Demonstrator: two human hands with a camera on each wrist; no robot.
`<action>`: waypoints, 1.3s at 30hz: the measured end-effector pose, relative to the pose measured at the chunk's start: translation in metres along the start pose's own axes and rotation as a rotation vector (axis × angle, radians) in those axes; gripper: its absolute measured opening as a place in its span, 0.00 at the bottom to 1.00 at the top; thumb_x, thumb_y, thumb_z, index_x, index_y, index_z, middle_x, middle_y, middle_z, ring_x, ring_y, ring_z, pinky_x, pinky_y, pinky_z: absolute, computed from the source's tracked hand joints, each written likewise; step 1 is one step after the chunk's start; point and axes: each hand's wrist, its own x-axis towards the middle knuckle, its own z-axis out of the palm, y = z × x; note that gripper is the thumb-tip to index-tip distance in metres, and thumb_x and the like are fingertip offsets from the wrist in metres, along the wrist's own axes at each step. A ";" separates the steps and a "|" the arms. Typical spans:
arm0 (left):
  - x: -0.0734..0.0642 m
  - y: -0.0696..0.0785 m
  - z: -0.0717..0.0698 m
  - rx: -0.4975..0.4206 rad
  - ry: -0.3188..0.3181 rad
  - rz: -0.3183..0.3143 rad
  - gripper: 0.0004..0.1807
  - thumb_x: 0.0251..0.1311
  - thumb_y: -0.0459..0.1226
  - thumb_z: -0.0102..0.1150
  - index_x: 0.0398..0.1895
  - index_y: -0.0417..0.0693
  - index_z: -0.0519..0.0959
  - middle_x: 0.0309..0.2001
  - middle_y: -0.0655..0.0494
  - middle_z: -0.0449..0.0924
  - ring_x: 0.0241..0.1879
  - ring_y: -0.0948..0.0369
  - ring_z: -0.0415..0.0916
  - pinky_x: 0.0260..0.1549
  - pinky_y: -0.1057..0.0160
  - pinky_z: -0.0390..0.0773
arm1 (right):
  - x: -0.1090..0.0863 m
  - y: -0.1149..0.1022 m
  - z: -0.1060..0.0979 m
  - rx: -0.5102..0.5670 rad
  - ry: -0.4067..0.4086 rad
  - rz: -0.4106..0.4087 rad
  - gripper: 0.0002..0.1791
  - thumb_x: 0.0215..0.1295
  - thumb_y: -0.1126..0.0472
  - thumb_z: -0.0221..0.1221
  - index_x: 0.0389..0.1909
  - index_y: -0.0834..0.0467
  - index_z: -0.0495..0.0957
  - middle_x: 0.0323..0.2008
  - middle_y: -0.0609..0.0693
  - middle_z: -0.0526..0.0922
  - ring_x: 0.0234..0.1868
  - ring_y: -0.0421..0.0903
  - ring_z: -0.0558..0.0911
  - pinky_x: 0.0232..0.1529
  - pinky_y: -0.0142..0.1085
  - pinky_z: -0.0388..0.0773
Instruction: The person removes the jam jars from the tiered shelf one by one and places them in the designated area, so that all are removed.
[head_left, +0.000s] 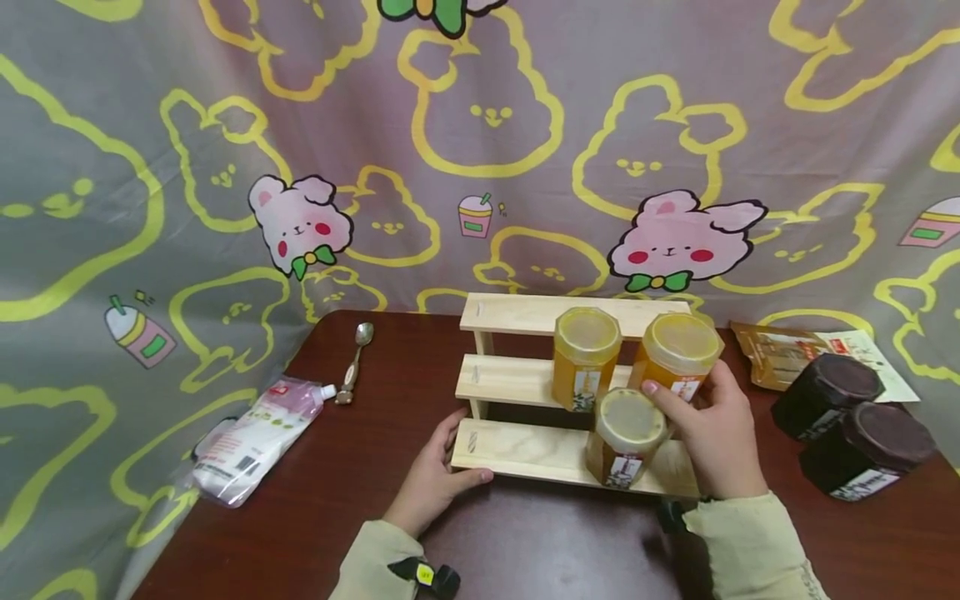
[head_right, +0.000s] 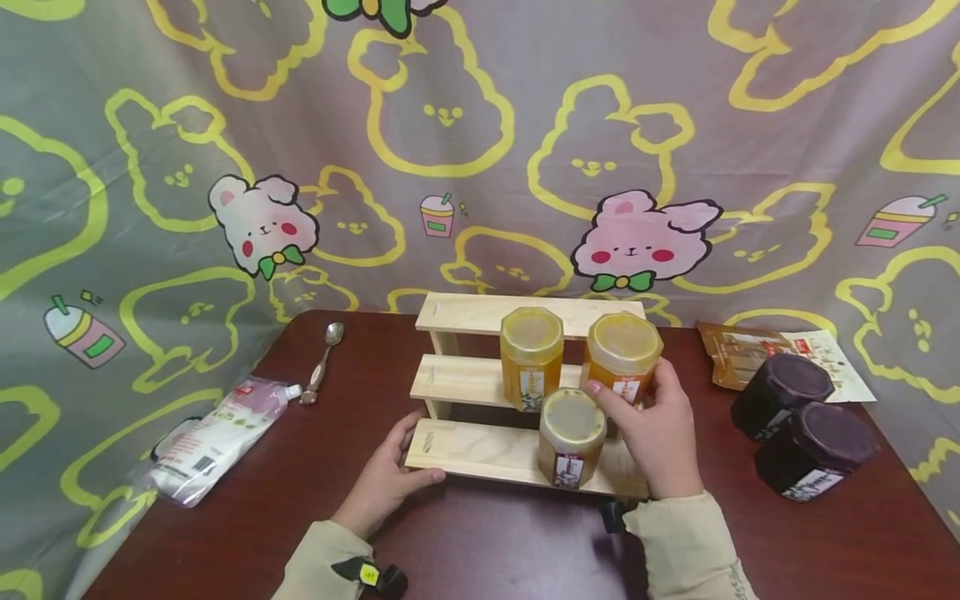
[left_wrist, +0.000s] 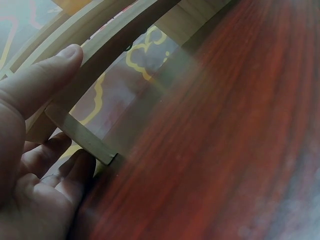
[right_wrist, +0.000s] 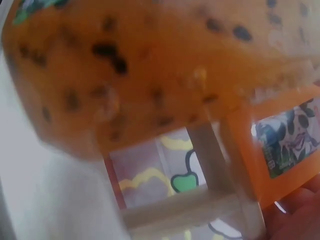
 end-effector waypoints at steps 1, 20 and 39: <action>0.000 0.000 0.000 0.000 0.001 -0.001 0.57 0.47 0.34 0.79 0.77 0.41 0.53 0.69 0.39 0.67 0.65 0.47 0.69 0.56 0.67 0.74 | 0.000 0.001 -0.001 -0.010 0.004 -0.001 0.35 0.59 0.54 0.72 0.66 0.51 0.70 0.54 0.46 0.78 0.50 0.38 0.77 0.42 0.23 0.76; 0.000 -0.005 0.000 -0.006 0.002 0.014 0.55 0.48 0.33 0.79 0.77 0.41 0.54 0.69 0.39 0.67 0.63 0.48 0.71 0.55 0.67 0.75 | 0.000 0.002 -0.032 -0.132 -0.112 -0.113 0.35 0.63 0.57 0.69 0.69 0.58 0.66 0.54 0.45 0.77 0.45 0.29 0.79 0.39 0.22 0.78; 0.001 -0.003 -0.001 0.029 0.012 0.002 0.56 0.47 0.35 0.80 0.77 0.41 0.54 0.68 0.40 0.68 0.62 0.48 0.72 0.54 0.68 0.76 | -0.002 0.013 -0.065 -0.235 0.033 -0.026 0.36 0.58 0.55 0.73 0.65 0.57 0.69 0.43 0.36 0.77 0.37 0.35 0.76 0.31 0.25 0.74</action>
